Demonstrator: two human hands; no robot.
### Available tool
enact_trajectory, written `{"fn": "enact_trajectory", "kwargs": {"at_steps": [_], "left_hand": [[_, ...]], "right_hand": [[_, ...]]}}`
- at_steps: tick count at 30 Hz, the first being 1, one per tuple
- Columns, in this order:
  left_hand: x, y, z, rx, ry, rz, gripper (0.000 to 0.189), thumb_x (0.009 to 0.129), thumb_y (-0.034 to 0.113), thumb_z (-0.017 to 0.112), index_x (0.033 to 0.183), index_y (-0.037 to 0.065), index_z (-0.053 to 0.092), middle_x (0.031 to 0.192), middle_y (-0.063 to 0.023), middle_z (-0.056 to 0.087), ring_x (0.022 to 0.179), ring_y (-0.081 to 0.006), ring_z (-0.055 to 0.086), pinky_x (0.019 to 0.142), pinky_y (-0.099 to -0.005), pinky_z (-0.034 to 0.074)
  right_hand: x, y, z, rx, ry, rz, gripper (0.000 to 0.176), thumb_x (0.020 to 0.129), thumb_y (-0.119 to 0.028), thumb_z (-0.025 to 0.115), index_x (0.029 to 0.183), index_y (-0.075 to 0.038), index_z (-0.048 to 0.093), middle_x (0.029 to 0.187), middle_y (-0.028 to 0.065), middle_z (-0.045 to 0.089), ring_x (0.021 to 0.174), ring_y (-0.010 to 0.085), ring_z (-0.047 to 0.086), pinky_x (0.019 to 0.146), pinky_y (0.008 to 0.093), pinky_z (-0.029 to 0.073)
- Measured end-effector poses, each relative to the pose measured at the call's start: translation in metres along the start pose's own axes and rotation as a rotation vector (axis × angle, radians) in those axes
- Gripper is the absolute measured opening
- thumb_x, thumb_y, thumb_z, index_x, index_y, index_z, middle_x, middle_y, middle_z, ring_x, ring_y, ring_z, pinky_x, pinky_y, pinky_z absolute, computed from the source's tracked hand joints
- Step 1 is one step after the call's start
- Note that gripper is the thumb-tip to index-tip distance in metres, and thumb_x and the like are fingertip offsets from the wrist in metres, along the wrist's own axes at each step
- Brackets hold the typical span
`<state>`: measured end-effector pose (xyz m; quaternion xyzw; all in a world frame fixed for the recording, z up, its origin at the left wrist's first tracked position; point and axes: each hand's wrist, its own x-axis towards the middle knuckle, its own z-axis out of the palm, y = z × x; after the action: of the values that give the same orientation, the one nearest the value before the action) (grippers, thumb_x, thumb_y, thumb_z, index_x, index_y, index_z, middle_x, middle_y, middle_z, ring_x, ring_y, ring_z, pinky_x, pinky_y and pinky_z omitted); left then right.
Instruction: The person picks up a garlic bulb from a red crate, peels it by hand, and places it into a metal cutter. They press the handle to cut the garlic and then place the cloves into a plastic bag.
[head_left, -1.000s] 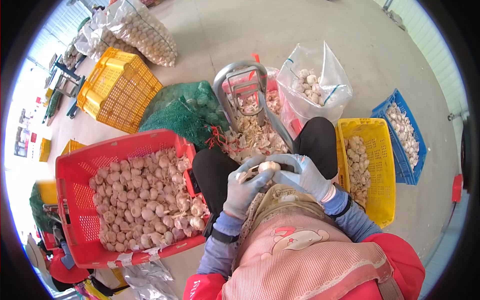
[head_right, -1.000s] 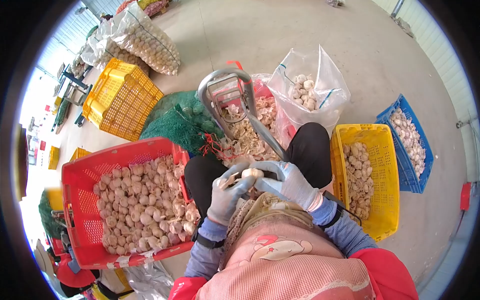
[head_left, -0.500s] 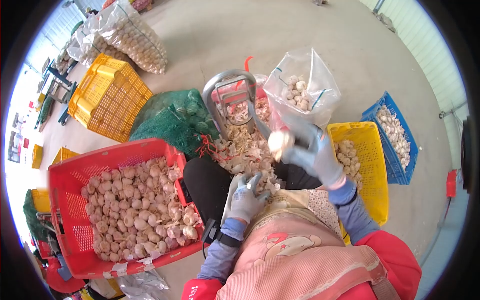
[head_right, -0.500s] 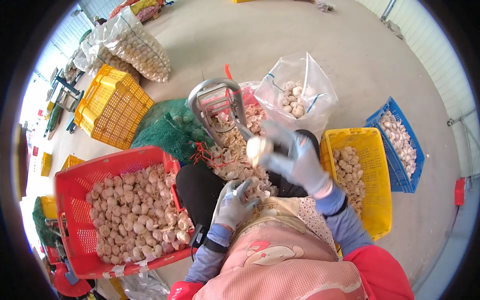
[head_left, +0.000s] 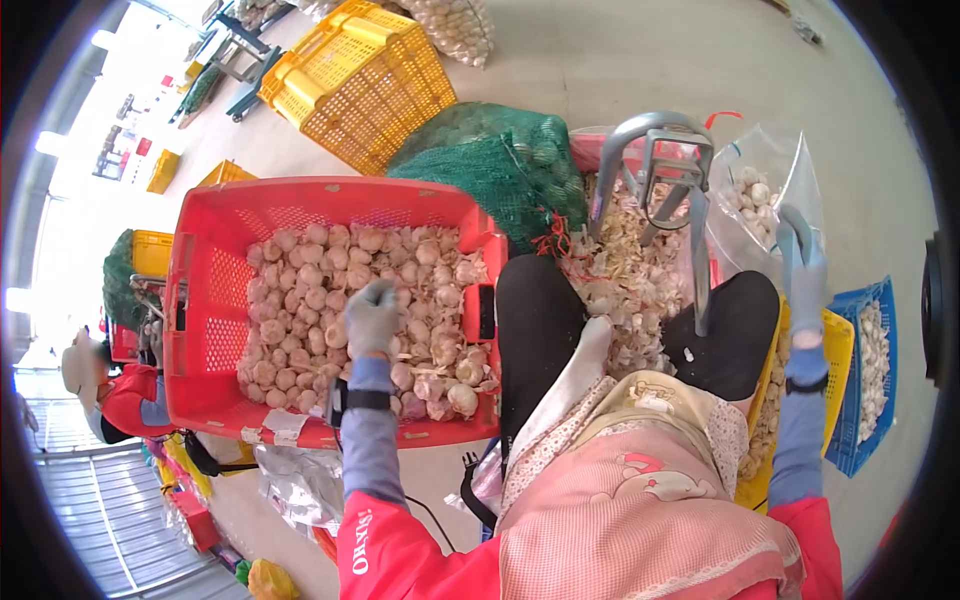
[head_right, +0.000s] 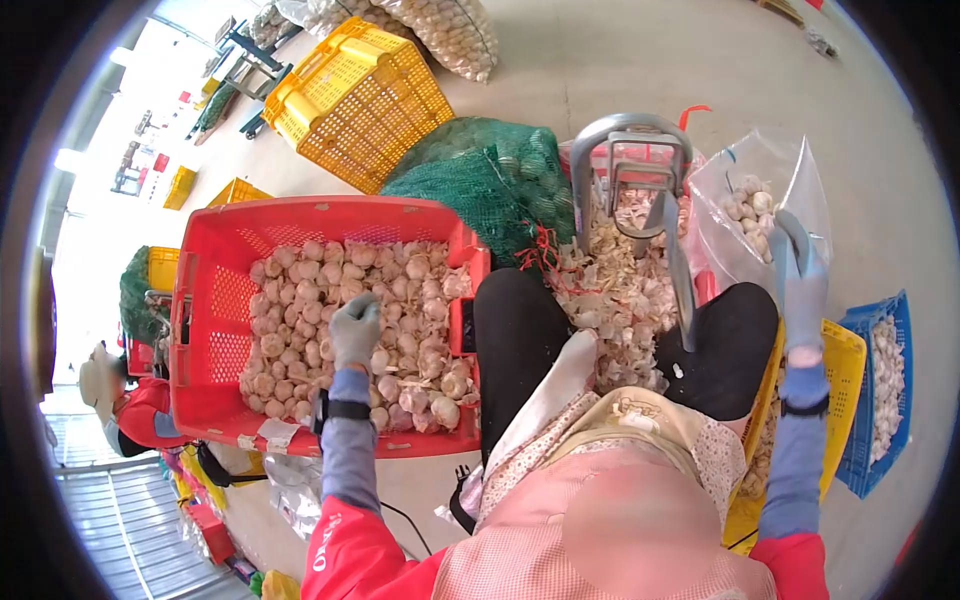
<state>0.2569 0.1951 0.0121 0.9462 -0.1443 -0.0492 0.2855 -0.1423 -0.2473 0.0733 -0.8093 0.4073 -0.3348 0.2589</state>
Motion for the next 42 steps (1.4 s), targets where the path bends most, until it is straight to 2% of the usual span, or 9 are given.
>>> {"fn": "enact_trajectory", "kwargs": {"at_steps": [5,9,13,16,19,20,22,26,42], "left_hand": [[0.029,-0.039,-0.006,0.715,-0.482,-0.095,0.050,0.077,0.043,0.072,0.116,0.012,0.065,0.122,-0.0104,0.067,0.113,-0.0284,0.064,0.093,-0.0402,0.051],[0.027,-0.027,0.016,0.830,-0.342,-0.229,0.054,0.079,0.042,0.072,0.124,0.014,0.063,0.124,-0.0116,0.066,0.112,-0.0289,0.064,0.095,-0.0401,0.051],[0.025,-0.029,-0.005,0.442,-0.305,-0.194,0.050,0.086,0.033,0.065,0.131,0.011,0.059,0.122,-0.0114,0.066,0.110,-0.0309,0.065,0.091,-0.0432,0.053],[0.013,-0.041,-0.007,-0.640,-0.276,-0.207,0.042,0.093,0.020,0.056,0.134,0.010,0.055,0.123,-0.0103,0.065,0.111,-0.0276,0.064,0.094,-0.0418,0.052],[-0.022,0.028,-0.018,-1.250,-0.327,-0.122,0.043,0.096,0.009,0.049,0.139,0.010,0.048,0.122,-0.0095,0.062,0.112,-0.0236,0.061,0.094,-0.0389,0.052],[-0.032,0.048,-0.017,-1.433,-0.390,-0.112,0.044,0.095,0.008,0.052,0.138,0.010,0.049,0.120,-0.0081,0.062,0.110,-0.0216,0.061,0.095,-0.0377,0.052],[-0.048,0.081,-0.003,-1.807,-0.527,-0.097,0.046,0.092,0.006,0.056,0.138,0.011,0.050,0.117,-0.0055,0.061,0.107,-0.0175,0.061,0.096,-0.0353,0.051],[-0.072,0.124,0.057,-1.711,-0.617,0.076,0.051,0.091,0.005,0.062,0.140,0.008,0.048,0.126,-0.0118,0.060,0.108,-0.0218,0.062,0.095,-0.0354,0.051],[-0.101,0.243,0.130,-1.281,-0.832,0.072,0.098,0.077,0.002,0.078,0.156,0.005,0.019,0.114,-0.0118,0.068,0.089,-0.0120,0.066,0.073,-0.0243,0.054]], "right_hand": [[-0.058,-0.011,0.000,0.192,0.080,0.221,0.032,0.100,-0.020,0.054,0.122,0.001,0.062,0.114,0.0121,0.068,0.097,0.0175,0.064,0.084,0.0306,0.051],[-0.080,-0.016,0.004,0.177,-0.028,0.364,0.035,0.100,-0.022,0.052,0.121,0.005,0.061,0.110,0.0153,0.070,0.099,0.0193,0.066,0.085,0.0305,0.052],[-0.088,-0.049,0.021,0.241,-0.068,0.202,0.027,0.096,-0.012,0.058,0.117,0.003,0.064,0.110,0.0115,0.069,0.095,0.0178,0.064,0.084,0.0300,0.051],[-0.087,-0.066,0.042,0.083,-0.116,-0.030,0.031,0.093,-0.006,0.059,0.123,0.003,0.061,0.112,0.0109,0.068,0.097,0.0173,0.063,0.086,0.0297,0.051],[-0.095,-0.051,0.078,0.465,-0.434,0.420,0.044,0.091,-0.006,0.063,0.132,0.002,0.052,0.109,0.0091,0.068,0.092,0.0134,0.063,0.080,0.0290,0.051],[-0.105,-0.023,0.094,0.338,-0.288,0.143,0.038,0.091,-0.011,0.065,0.126,0.002,0.057,0.098,0.0080,0.069,0.084,0.0105,0.063,0.074,0.0272,0.051],[-0.092,-0.057,0.073,0.371,-0.444,0.351,0.032,0.092,-0.013,0.065,0.120,0.003,0.060,0.089,0.0075,0.070,0.077,0.0094,0.064,0.070,0.0259,0.052],[-0.104,-0.062,0.052,0.807,-0.472,0.512,0.026,0.095,-0.013,0.064,0.114,0.004,0.062,0.086,0.0065,0.069,0.071,0.0112,0.065,0.063,0.0246,0.052],[-0.090,-0.113,0.008,0.753,-0.575,0.703,0.035,0.093,-0.017,0.069,0.120,0.003,0.061,0.084,0.0021,0.063,0.069,0.0074,0.060,0.064,0.0230,0.049]]}}
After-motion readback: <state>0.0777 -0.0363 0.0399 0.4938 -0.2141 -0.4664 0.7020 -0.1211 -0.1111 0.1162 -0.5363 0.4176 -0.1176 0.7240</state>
